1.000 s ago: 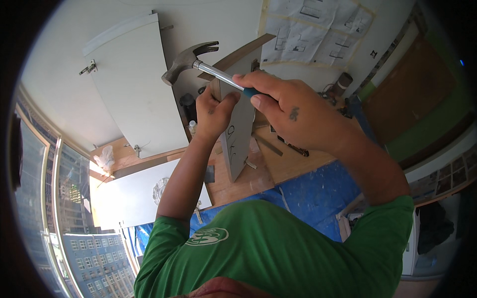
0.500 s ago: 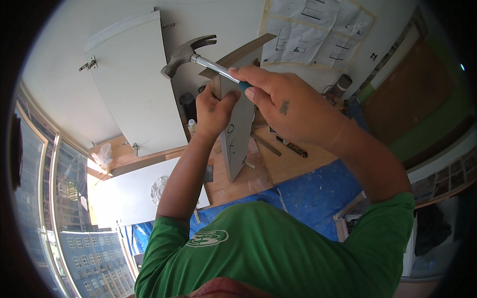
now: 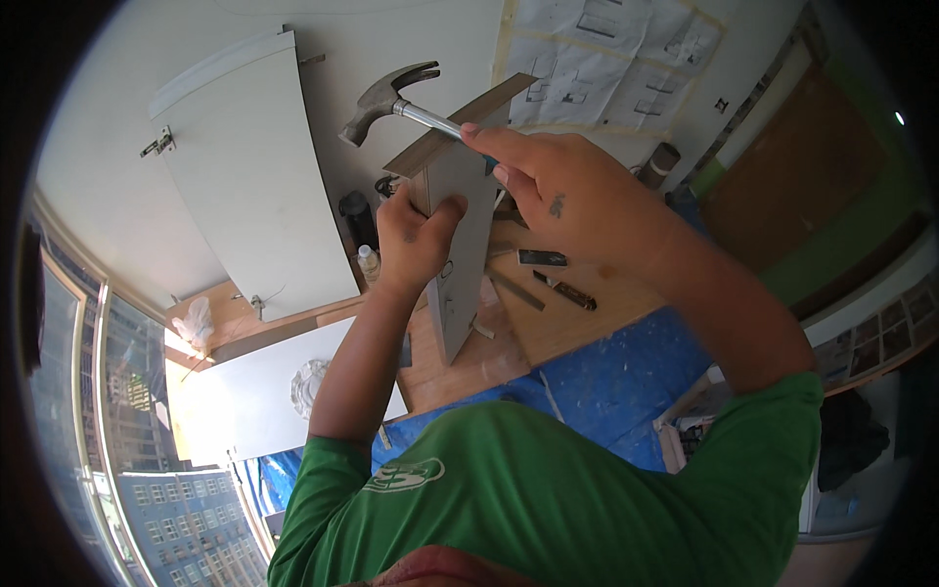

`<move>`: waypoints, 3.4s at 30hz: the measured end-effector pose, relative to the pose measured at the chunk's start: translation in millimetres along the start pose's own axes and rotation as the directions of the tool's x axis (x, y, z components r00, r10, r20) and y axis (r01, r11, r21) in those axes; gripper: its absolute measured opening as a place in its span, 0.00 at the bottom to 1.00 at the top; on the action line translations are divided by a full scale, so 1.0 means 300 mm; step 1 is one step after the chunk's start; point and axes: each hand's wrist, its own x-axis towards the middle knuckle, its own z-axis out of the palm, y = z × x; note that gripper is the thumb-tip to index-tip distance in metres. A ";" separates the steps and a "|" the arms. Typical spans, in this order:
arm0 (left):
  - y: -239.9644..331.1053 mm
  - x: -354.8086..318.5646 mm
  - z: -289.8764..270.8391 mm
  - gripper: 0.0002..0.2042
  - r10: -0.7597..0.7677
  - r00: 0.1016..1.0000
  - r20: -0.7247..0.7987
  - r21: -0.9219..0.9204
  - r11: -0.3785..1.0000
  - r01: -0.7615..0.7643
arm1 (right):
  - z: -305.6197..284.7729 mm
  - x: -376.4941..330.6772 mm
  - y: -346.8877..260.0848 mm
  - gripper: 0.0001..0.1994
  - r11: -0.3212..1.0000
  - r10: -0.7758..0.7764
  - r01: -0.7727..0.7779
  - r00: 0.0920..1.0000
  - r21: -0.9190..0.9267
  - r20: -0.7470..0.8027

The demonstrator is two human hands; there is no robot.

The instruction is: The person assembles a cabinet door by attaching a metal hinge with a hammer and chisel. They repeatedly position the hinge, tap it into place, and adjust the door on a workbench.

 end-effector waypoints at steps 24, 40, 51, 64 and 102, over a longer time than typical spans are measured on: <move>-0.008 -0.012 0.002 0.14 -0.019 1.000 0.008 -0.042 0.999 0.020 | -0.117 0.149 0.217 0.14 0.846 0.534 -0.530 0.841 0.063 -0.084; 0.009 -0.045 0.032 0.12 0.063 0.998 0.015 -0.006 0.998 -0.063 | -0.164 0.154 0.213 0.16 0.886 0.236 -0.182 0.969 -0.426 0.076; 0.025 -0.069 0.081 0.12 0.116 0.992 0.049 0.028 0.993 -0.117 | -0.131 0.085 -0.003 0.13 0.919 0.202 -0.114 0.958 -0.378 0.203; 0.048 -0.064 0.072 0.15 0.066 0.996 0.053 0.096 0.993 -0.071 | -0.131 -0.013 -0.155 0.11 0.972 0.074 -0.018 0.970 -0.236 0.231; -0.010 -0.002 0.074 0.12 -0.121 0.978 -0.172 -0.048 0.992 0.114 | -0.194 -0.502 0.545 0.15 0.748 0.637 -0.432 0.682 0.505 -0.360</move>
